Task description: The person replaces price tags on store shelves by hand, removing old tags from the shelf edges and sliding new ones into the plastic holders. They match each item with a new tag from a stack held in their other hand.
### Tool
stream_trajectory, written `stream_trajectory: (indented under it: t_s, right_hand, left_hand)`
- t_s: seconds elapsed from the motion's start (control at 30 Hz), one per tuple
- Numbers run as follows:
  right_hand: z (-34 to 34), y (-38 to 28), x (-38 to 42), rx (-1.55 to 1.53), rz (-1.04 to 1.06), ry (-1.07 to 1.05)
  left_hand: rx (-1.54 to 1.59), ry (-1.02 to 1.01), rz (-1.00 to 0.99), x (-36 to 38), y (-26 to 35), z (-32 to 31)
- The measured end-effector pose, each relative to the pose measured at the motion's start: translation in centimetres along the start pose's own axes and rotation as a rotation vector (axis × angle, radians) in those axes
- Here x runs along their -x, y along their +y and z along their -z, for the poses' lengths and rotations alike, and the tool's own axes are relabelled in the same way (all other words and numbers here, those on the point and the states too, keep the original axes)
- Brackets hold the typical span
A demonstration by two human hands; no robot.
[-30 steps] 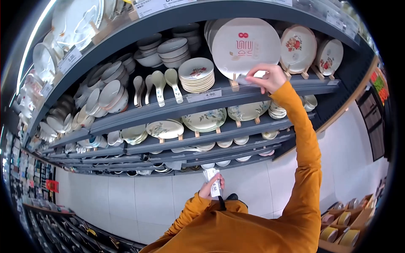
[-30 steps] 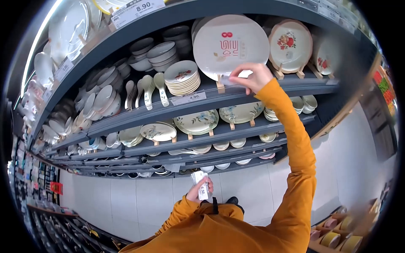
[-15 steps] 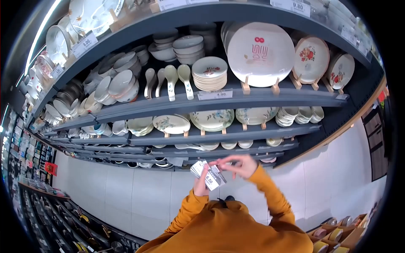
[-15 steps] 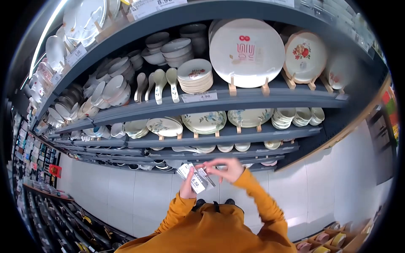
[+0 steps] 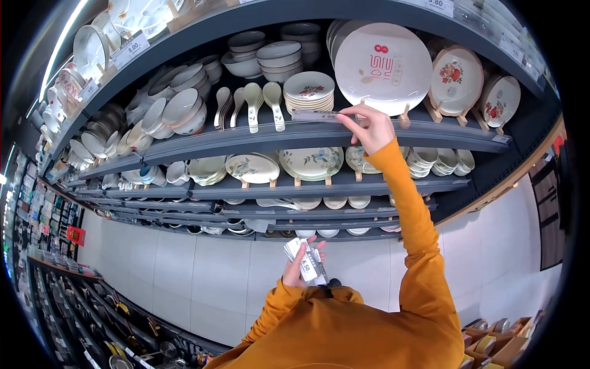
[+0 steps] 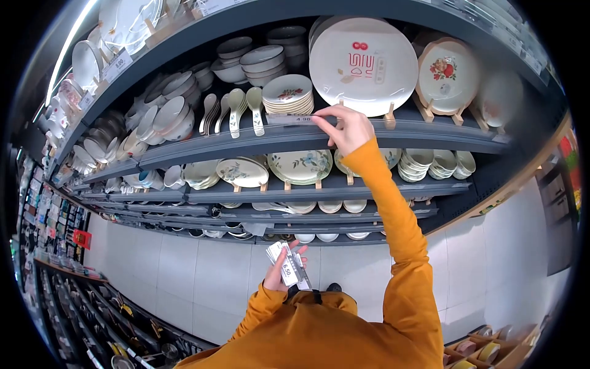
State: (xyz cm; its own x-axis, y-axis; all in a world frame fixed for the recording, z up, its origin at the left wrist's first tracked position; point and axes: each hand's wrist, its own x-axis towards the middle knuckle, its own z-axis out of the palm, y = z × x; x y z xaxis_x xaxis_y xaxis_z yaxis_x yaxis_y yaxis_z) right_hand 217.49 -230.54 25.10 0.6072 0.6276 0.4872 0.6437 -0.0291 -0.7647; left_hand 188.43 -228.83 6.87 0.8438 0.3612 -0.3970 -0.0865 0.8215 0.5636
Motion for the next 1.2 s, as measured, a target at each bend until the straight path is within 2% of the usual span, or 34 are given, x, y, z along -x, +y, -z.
stream_trajectory:
  t_s: [0.03,0.13,0.2,0.27,0.3,0.33,0.5,0.6,0.63,0.67,0.7,0.77,0.8,0.87,0.97,1.07,1.2]
  right_hand:
    - [-0.2,-0.1,0.8,-0.083,0.05,0.056]
    - [-1.5,1.4,5.8,-0.299,-0.01,0.171]
    - [-3.9,4.3,12.0,-0.413,-0.244,0.162]
    - [-6.9,6.7,19.7,-0.677,-0.524,-0.013]
    - [-8.8,7.7,23.6,-0.731,-0.625,-0.038]
    - [-8.7,6.2,26.1,-0.667,-0.824,-0.129]
    - [-6.4,6.0,31.6,-0.987,-0.872,-0.402]
    - [-2.2,8.6,28.7,-0.782,-0.904,-0.333]
    - [0.9,9.0,26.2,-0.494,-0.916,-0.285]
    - [1.0,14.9,27.0,-0.295,-0.636,-0.06]
    - [4.1,15.7,24.7,0.129,-0.478,0.094]
    - [8.8,19.8,21.5,0.393,-0.319,0.313]
    - [10.6,23.1,20.6,0.566,-0.306,0.299]
    - [12.9,26.0,19.0,0.711,-0.324,0.259]
    - [14.6,29.8,18.0,0.787,-0.298,0.032]
    - [15.5,30.1,16.7,0.72,-0.229,-0.057]
    - [16.3,25.7,15.6,0.581,-0.185,0.027]
  left_hand:
    - [-0.009,-0.002,-0.015,-0.1,0.0,0.2]
    - [0.137,0.041,-0.152,-0.3,0.0,-0.9]
    - [0.161,0.06,-0.24,-0.8,0.3,-1.5]
    - [0.161,0.048,-0.327,-1.5,0.2,-1.8]
    - [0.108,0.038,-0.335,-2.1,0.0,-1.4]
    - [-0.01,0.043,-0.335,-2.1,-0.1,-1.9]
    - [-0.127,0.077,-0.168,-3.1,-2.0,-3.0]
    - [-0.137,0.082,-0.085,-3.7,-3.0,-2.7]
    - [-0.137,0.069,-0.06,-3.7,-3.2,-2.7]
    - [-0.135,0.058,-0.035,-3.6,-3.4,-2.6]
    - [-0.094,0.05,0.026,-4.0,-3.9,-1.7]
    - [-0.151,0.032,0.115,-3.8,-4.5,-2.1]
    - [-0.179,0.026,0.154,-3.7,-4.6,-2.2]
    - [-0.174,0.037,0.195,-3.5,-5.7,-2.5]
    - [-0.157,0.036,0.241,-3.3,-7.1,-3.2]
    - [-0.13,0.071,0.25,-3.4,-8.1,-3.7]
    - [-0.127,0.066,0.141,-4.9,-9.9,-2.8]
